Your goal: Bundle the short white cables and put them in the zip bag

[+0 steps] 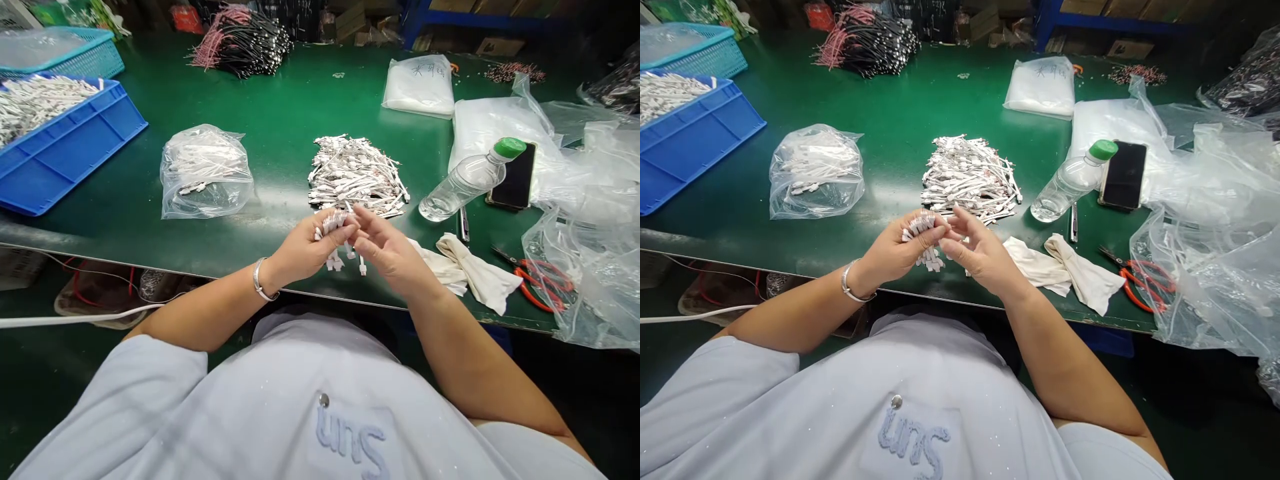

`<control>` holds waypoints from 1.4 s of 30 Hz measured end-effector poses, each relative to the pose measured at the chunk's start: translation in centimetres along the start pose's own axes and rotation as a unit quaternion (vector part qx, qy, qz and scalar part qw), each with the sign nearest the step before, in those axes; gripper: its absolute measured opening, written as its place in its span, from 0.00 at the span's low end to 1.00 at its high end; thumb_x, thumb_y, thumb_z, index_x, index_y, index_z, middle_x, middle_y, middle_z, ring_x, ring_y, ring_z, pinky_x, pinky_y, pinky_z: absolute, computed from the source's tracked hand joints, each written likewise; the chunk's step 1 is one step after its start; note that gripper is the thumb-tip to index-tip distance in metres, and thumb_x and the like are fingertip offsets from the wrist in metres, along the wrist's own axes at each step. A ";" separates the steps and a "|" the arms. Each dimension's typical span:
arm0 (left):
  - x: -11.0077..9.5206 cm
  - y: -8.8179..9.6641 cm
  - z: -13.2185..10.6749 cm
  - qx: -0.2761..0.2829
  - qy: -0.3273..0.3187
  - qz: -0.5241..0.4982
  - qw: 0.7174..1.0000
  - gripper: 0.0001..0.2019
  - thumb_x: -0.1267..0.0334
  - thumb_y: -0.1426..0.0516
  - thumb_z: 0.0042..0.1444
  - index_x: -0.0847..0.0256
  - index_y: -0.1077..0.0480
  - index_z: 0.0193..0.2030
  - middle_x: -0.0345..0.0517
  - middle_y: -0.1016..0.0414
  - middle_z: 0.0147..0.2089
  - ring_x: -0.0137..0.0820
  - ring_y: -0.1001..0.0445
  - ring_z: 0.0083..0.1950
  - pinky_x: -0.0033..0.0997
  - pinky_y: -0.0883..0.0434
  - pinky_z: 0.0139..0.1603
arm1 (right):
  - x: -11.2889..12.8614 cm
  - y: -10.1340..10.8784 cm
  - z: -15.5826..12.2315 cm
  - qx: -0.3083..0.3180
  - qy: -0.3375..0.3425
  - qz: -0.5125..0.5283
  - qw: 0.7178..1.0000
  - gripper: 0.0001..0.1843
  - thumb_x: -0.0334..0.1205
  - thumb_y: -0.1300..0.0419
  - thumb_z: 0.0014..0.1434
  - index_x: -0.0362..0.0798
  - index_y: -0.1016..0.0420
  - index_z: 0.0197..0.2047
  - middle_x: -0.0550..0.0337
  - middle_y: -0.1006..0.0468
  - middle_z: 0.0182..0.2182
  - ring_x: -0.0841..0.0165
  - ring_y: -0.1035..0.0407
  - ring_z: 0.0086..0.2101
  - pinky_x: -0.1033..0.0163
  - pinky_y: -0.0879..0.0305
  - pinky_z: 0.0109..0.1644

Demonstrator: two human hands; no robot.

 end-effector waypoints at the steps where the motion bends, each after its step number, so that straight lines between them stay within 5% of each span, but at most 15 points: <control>1: -0.6 -0.2 0.1 0.001 0.011 -0.033 0.999 0.13 0.54 0.41 0.57 0.64 0.30 0.37 0.44 0.23 0.37 0.29 0.25 0.39 0.29 0.29 0.44 | -0.5 -1.3 -0.1 0.052 -0.034 0.055 0.997 0.32 0.55 0.34 0.52 0.54 0.32 0.58 0.55 0.28 0.55 0.64 0.33 0.53 0.58 0.33 0.54; 8: -0.5 -1.8 1.3 0.058 0.180 -0.116 0.975 0.09 0.60 0.39 0.57 0.65 0.31 0.35 0.44 0.22 0.37 0.24 0.25 0.32 0.25 0.28 0.36 | -1.8 -6.7 -1.5 0.227 -0.235 0.209 0.922 0.27 0.56 0.29 0.44 0.44 0.22 0.41 0.53 0.21 0.39 0.66 0.24 0.40 0.63 0.26 0.42; 15: 3.4 0.4 3.9 0.041 0.205 -0.241 0.948 0.14 0.66 0.33 0.46 0.65 0.30 0.38 0.48 0.21 0.41 0.32 0.22 0.43 0.35 0.27 0.47 | -4.2 -5.9 1.3 0.159 -0.296 0.226 0.914 0.13 0.39 0.29 0.45 0.41 0.25 0.30 0.59 0.22 0.21 0.75 0.28 0.20 0.78 0.39 0.16; 20: 5.3 1.4 3.7 0.098 0.237 -0.272 0.928 0.24 0.71 0.32 0.40 0.65 0.28 0.48 0.55 0.22 0.48 0.34 0.22 0.43 0.28 0.26 0.37 | -5.6 -5.5 2.0 0.154 -0.322 0.263 0.896 0.07 0.36 0.34 0.51 0.41 0.25 0.32 0.56 0.20 0.26 0.73 0.25 0.23 0.76 0.32 0.21; 26: 7.2 1.8 3.4 0.048 0.254 -0.267 0.929 0.21 0.63 0.32 0.43 0.66 0.26 0.45 0.54 0.21 0.41 0.31 0.23 0.34 0.21 0.32 0.25 | -5.8 -5.7 1.2 0.182 -0.333 0.321 0.868 0.18 0.44 0.31 0.50 0.42 0.22 0.41 0.54 0.18 0.35 0.68 0.21 0.33 0.70 0.24 0.31; 36: 6.9 1.4 2.9 0.042 0.239 -0.229 0.943 0.21 0.56 0.35 0.48 0.67 0.29 0.44 0.43 0.26 0.30 0.19 0.37 0.18 0.19 0.42 0.14 | -7.0 -4.7 0.4 0.106 -0.373 0.321 0.864 0.15 0.41 0.30 0.51 0.44 0.23 0.40 0.57 0.20 0.33 0.74 0.23 0.29 0.77 0.30 0.25; 42: 6.7 1.3 2.7 0.050 0.243 -0.193 0.950 0.19 0.55 0.36 0.50 0.68 0.30 0.43 0.41 0.29 0.27 0.20 0.37 0.18 0.20 0.40 0.15 | -7.2 -4.7 0.4 0.108 -0.375 0.316 0.865 0.16 0.46 0.32 0.52 0.44 0.22 0.39 0.55 0.20 0.33 0.71 0.22 0.28 0.75 0.29 0.23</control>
Point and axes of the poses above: each hand's wrist, its own z-axis towards the middle knuckle, its own y-axis out of the back of the hand, x = y × z, the point moved 10 cm from there along z, towards the middle knuckle
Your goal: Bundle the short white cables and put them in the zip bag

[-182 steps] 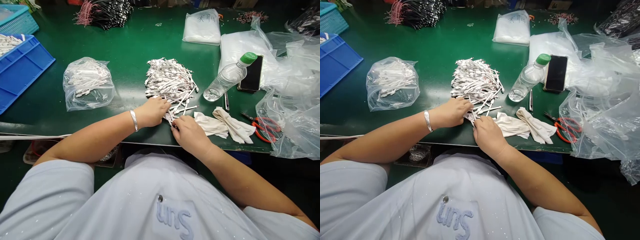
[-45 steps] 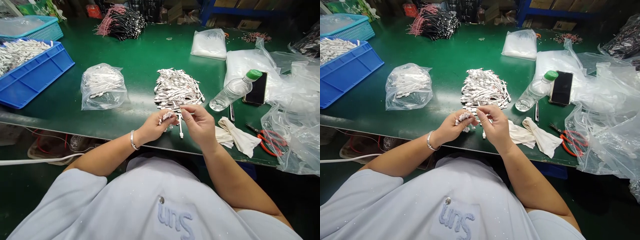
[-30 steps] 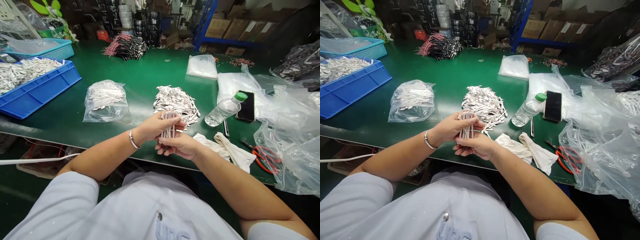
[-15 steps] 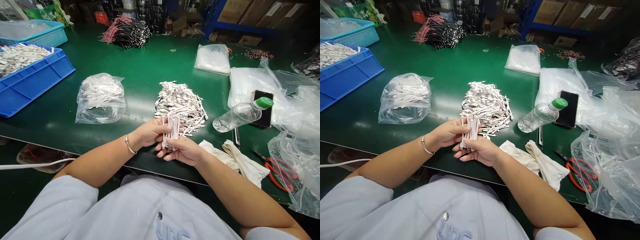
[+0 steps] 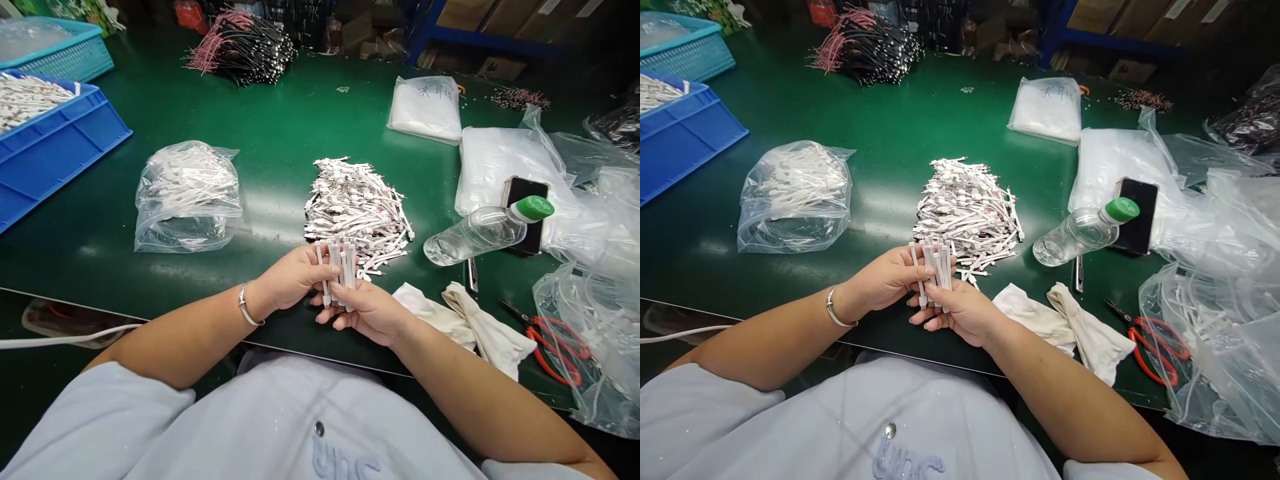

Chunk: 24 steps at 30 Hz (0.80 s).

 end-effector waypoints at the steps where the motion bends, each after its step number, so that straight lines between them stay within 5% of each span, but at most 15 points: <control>1: 0.1 -0.1 0.0 0.003 0.003 0.005 1.000 0.19 0.55 0.36 0.50 0.68 0.30 0.43 0.41 0.29 0.26 0.20 0.37 0.18 0.20 0.40 0.15 | 0.0 0.0 0.0 0.000 -0.002 0.000 1.000 0.16 0.47 0.32 0.52 0.44 0.22 0.39 0.56 0.20 0.33 0.71 0.22 0.28 0.74 0.29 0.24; 19: -0.1 0.2 0.0 0.001 -0.001 0.025 1.000 0.18 0.56 0.38 0.51 0.65 0.28 0.46 0.45 0.25 0.31 0.22 0.34 0.20 0.20 0.40 0.16 | -0.1 0.1 0.2 -0.007 -0.002 -0.001 1.000 0.14 0.45 0.33 0.54 0.42 0.23 0.38 0.55 0.20 0.30 0.71 0.23 0.27 0.73 0.27 0.27; 24: 0.8 0.3 0.2 -0.011 0.030 -0.017 0.999 0.22 0.58 0.35 0.49 0.62 0.27 0.51 0.51 0.21 0.44 0.27 0.25 0.31 0.23 0.32 0.27 | -0.4 -0.4 0.1 0.005 -0.006 -0.028 1.000 0.16 0.47 0.31 0.51 0.41 0.24 0.35 0.56 0.21 0.27 0.72 0.24 0.25 0.73 0.27 0.25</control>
Point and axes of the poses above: each hand's wrist, its own z-axis towards the middle knuckle, its own y-axis out of the back of the hand, x = y × z, the point moved 10 cm from there along z, towards the middle knuckle
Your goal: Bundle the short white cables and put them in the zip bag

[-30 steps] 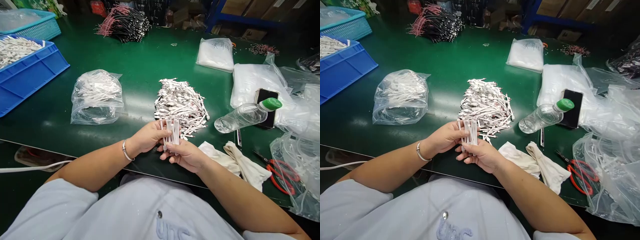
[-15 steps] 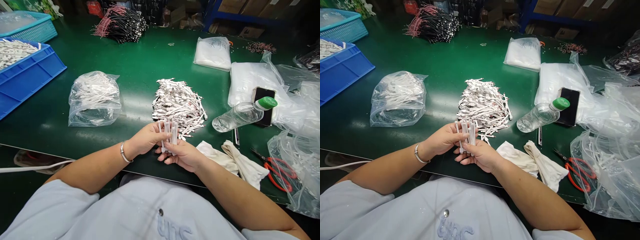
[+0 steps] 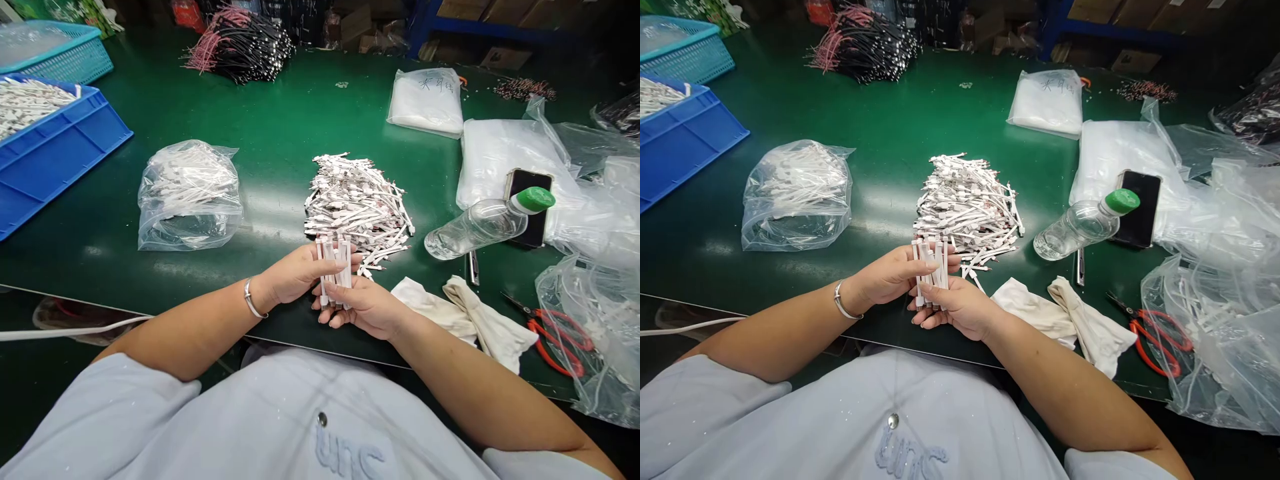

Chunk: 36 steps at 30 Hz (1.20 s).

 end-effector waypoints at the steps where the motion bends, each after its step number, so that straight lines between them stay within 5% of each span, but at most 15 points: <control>1: 0.2 -0.2 0.0 0.008 0.008 -0.003 1.000 0.21 0.59 0.35 0.49 0.62 0.27 0.50 0.52 0.22 0.46 0.28 0.24 0.33 0.23 0.31 0.29 | -0.1 -0.2 -0.1 0.006 -0.003 -0.009 1.000 0.17 0.47 0.30 0.50 0.41 0.24 0.35 0.57 0.21 0.27 0.72 0.25 0.24 0.73 0.28 0.24; 6: -0.4 -0.2 -0.2 -0.001 -0.002 -0.081 0.997 0.09 0.63 0.36 0.53 0.66 0.24 0.39 0.50 0.20 0.40 0.31 0.22 0.41 0.28 0.27 0.42 | 0.2 -0.5 -0.8 0.014 -0.014 -0.048 0.999 0.20 0.48 0.29 0.47 0.42 0.25 0.36 0.56 0.21 0.30 0.71 0.24 0.27 0.72 0.26 0.26; 12: -2.0 1.7 -0.4 -0.068 -0.027 -0.206 0.976 0.05 0.72 0.45 0.59 0.66 0.27 0.38 0.48 0.21 0.41 0.32 0.22 0.45 0.39 0.30 0.56 | 3.1 2.6 -1.2 -0.088 0.060 -0.100 0.989 0.18 0.52 0.33 0.52 0.44 0.24 0.37 0.58 0.22 0.33 0.74 0.25 0.29 0.74 0.28 0.27; 21: -1.2 1.7 -0.5 -0.089 0.018 -0.233 0.968 0.12 0.71 0.51 0.63 0.67 0.26 0.39 0.50 0.21 0.39 0.32 0.21 0.42 0.39 0.30 0.56 | 3.8 2.8 -1.2 -0.105 0.103 -0.104 0.984 0.19 0.51 0.29 0.46 0.45 0.27 0.30 0.64 0.26 0.25 0.76 0.30 0.26 0.74 0.33 0.26; 29: -1.6 2.5 -0.5 -0.123 0.005 -0.240 0.963 0.12 0.73 0.51 0.63 0.68 0.26 0.39 0.49 0.21 0.37 0.32 0.21 0.41 0.43 0.32 0.58 | 5.5 4.3 -2.0 -0.191 0.169 -0.120 0.959 0.23 0.56 0.30 0.44 0.45 0.30 0.27 0.64 0.27 0.25 0.76 0.32 0.25 0.73 0.36 0.23; 36: -1.7 2.5 -0.5 -0.113 -0.012 -0.242 0.964 0.10 0.73 0.49 0.61 0.67 0.26 0.40 0.50 0.21 0.38 0.33 0.21 0.41 0.46 0.34 0.60 | 3.9 3.1 -1.5 -0.133 0.109 -0.154 0.973 0.21 0.55 0.32 0.47 0.45 0.28 0.29 0.62 0.25 0.27 0.76 0.31 0.24 0.74 0.39 0.20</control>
Point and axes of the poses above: each hand's wrist, its own z-axis towards the middle knuckle, its own y-axis out of the back of the hand, x = y × z, the point moved 10 cm from there along z, towards the middle knuckle
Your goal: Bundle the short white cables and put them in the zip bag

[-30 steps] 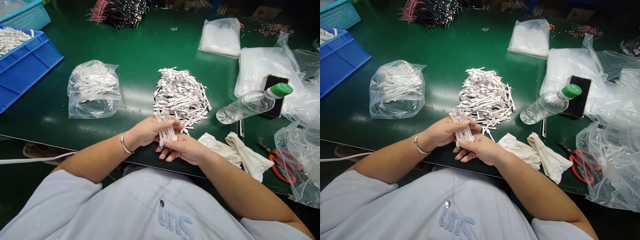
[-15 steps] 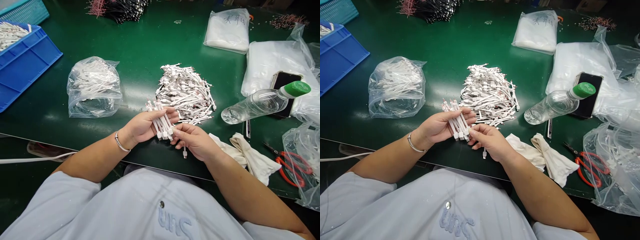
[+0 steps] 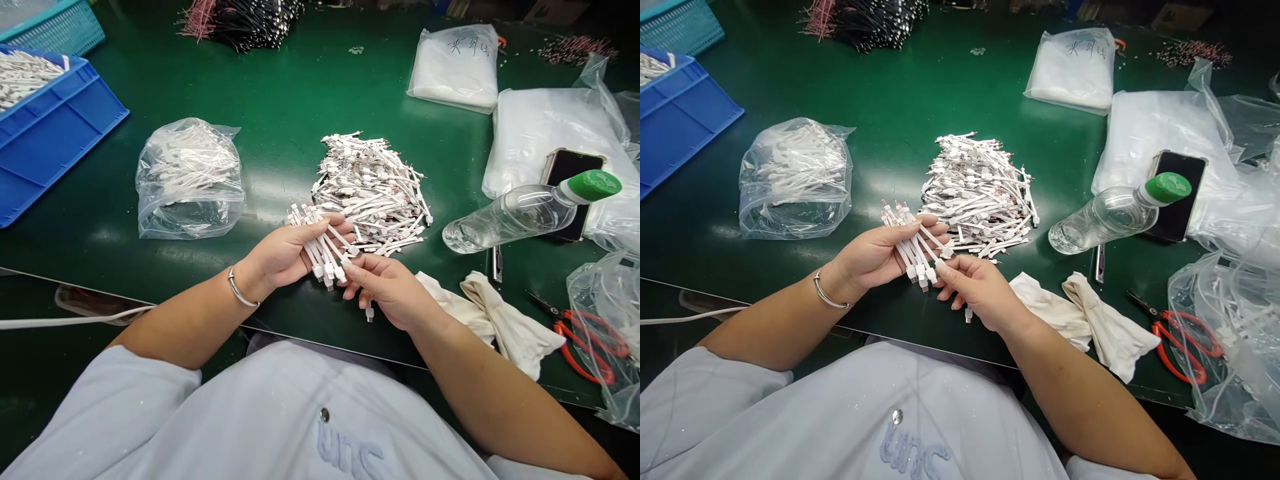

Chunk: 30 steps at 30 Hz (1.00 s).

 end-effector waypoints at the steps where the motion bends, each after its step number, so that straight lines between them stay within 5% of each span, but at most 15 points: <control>1: 0.0 0.0 0.0 -0.001 0.003 0.000 1.000 0.10 0.73 0.49 0.62 0.67 0.26 0.40 0.50 0.21 0.38 0.33 0.21 0.42 0.45 0.34 0.60 | 0.3 0.5 0.0 -0.024 0.019 -0.006 1.000 0.21 0.55 0.32 0.47 0.45 0.29 0.28 0.62 0.25 0.26 0.77 0.31 0.23 0.75 0.40 0.20; 5: 0.1 -0.1 0.0 0.010 0.011 -0.002 1.000 0.11 0.72 0.49 0.61 0.66 0.25 0.41 0.49 0.21 0.40 0.33 0.22 0.43 0.42 0.35 0.60 | 1.2 2.1 -0.1 -0.107 0.068 0.006 0.992 0.24 0.59 0.33 0.47 0.45 0.29 0.28 0.62 0.26 0.23 0.77 0.33 0.22 0.74 0.42 0.19; 10: 0.0 -0.2 -0.1 0.019 0.003 0.003 1.000 0.10 0.72 0.49 0.61 0.66 0.26 0.42 0.49 0.21 0.41 0.32 0.22 0.44 0.41 0.35 0.60 | -0.6 -0.5 -0.1 0.021 -0.017 -0.005 1.000 0.24 0.59 0.33 0.47 0.44 0.27 0.30 0.60 0.24 0.25 0.77 0.35 0.20 0.73 0.44 0.18; 12: 0.0 -0.3 -0.1 0.022 -0.001 0.005 1.000 0.10 0.72 0.49 0.61 0.66 0.26 0.42 0.49 0.21 0.41 0.32 0.22 0.44 0.41 0.35 0.60 | -0.5 -0.7 -0.2 0.026 -0.007 -0.025 0.999 0.21 0.56 0.32 0.48 0.44 0.27 0.29 0.61 0.25 0.23 0.78 0.37 0.19 0.73 0.44 0.19; 25: 0.1 -0.7 -0.1 0.027 0.002 -0.007 1.000 0.13 0.71 0.53 0.64 0.68 0.26 0.40 0.49 0.22 0.40 0.32 0.22 0.41 0.34 0.29 0.47 | 0.6 1.7 -0.1 -0.102 0.044 0.040 0.993 0.25 0.58 0.31 0.44 0.45 0.33 0.26 0.64 0.29 0.22 0.79 0.38 0.20 0.74 0.45 0.18; 30: 0.6 -0.9 0.0 0.051 -0.003 -0.026 0.998 0.13 0.70 0.52 0.65 0.67 0.27 0.41 0.48 0.22 0.40 0.32 0.22 0.40 0.35 0.28 0.47 | -0.9 -1.2 -0.1 -0.008 -0.004 0.024 1.000 0.27 0.57 0.29 0.41 0.47 0.33 0.35 0.65 0.28 0.24 0.76 0.37 0.19 0.73 0.52 0.14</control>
Point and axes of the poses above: each hand's wrist, its own z-axis towards the middle knuckle, its own y-axis out of the back of the hand, x = y × z, the point moved 10 cm from there along z, towards the middle knuckle
